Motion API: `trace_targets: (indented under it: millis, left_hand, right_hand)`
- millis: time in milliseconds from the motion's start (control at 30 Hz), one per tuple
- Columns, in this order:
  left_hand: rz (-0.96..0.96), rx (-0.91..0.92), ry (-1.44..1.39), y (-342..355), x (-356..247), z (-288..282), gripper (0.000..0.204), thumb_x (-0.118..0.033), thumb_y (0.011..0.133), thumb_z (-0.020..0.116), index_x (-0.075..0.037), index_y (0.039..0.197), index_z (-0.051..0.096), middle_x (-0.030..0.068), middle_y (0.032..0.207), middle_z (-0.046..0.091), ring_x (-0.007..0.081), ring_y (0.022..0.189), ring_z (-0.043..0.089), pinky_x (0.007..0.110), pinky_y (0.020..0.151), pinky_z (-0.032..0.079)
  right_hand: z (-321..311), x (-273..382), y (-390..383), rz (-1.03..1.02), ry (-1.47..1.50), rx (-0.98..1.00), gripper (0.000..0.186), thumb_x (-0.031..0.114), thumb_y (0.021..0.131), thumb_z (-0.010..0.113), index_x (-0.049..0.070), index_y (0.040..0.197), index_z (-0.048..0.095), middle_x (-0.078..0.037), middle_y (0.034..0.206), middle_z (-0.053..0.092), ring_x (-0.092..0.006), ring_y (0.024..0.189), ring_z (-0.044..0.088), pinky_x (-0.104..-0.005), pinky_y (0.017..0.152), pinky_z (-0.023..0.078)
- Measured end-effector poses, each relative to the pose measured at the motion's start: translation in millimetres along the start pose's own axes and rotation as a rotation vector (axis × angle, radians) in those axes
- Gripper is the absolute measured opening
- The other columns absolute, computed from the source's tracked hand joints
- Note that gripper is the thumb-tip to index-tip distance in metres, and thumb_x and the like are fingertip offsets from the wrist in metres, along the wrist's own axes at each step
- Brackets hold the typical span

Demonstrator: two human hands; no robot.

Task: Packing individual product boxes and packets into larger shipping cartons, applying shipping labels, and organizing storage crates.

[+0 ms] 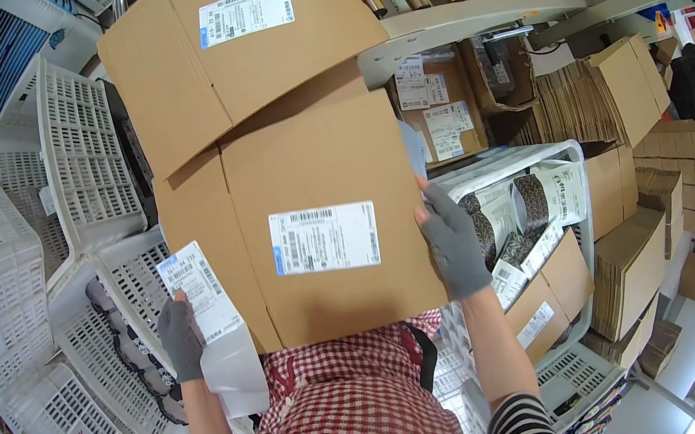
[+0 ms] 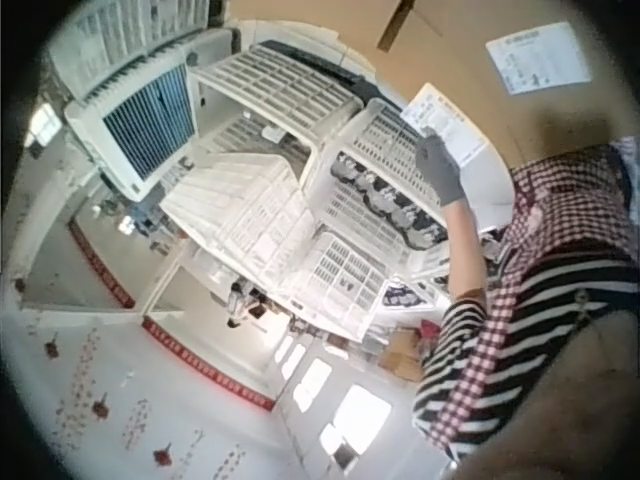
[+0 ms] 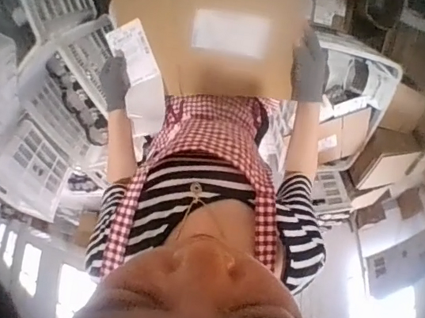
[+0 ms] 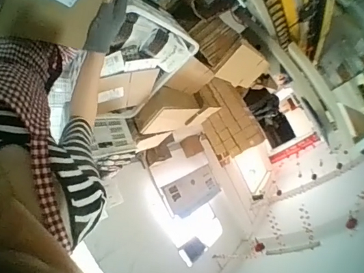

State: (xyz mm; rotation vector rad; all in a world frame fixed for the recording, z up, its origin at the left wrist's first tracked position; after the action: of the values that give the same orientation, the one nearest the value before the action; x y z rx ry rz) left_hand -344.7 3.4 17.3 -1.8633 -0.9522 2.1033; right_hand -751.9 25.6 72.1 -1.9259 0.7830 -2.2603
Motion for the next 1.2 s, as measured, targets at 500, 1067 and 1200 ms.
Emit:
trace_targets:
  millis: [500,1067,1200]
  left_hand:
    - [0.021,-0.007,-0.136,-47,-67,-17,0.027,-0.017,0.090,0.055,0.006,0.103,0.060,0.0070,0.090,0.065,0.0109,0.074,0.061,0.022,0.066,0.048]
    - [0.224,0.092,-0.235,-41,-130,83,0.027,-0.012,0.089,0.055,0.006,0.108,0.061,0.0073,0.098,0.065,0.0123,0.086,0.060,0.024,0.079,0.047]
    - [0.174,0.206,0.005,-51,-126,122,0.025,-0.017,0.091,0.054,0.004,0.101,0.063,0.0020,0.086,0.062,0.0084,0.078,0.053,0.022,0.071,0.042]
  right_hand:
    - [31,67,-7,-0.139,0.046,0.009,0.051,0.011,0.090,0.056,-0.005,0.137,0.041,-0.011,0.129,0.053,-0.0156,0.115,0.052,-0.0275,0.098,0.039]
    - [137,57,46,-0.199,0.026,0.427,0.033,0.025,0.095,0.054,0.002,0.118,0.056,-0.008,0.103,0.062,-0.0103,0.093,0.054,-0.0265,0.084,0.044]
    - [141,51,-5,0.007,-0.012,0.552,0.027,0.021,0.094,0.054,-0.001,0.108,0.061,-0.005,0.095,0.063,-0.0096,0.086,0.054,-0.0247,0.078,0.045]
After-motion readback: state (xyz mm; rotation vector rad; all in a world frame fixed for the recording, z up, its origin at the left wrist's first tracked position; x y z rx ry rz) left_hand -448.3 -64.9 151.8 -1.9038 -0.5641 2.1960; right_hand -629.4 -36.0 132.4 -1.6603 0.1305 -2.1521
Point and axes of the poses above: each hand's wrist, its own y-axis towards the middle knuckle, its own z-axis out of the palm, x = y × z, the point moved 3 cm from there along y, towards the middle knuckle
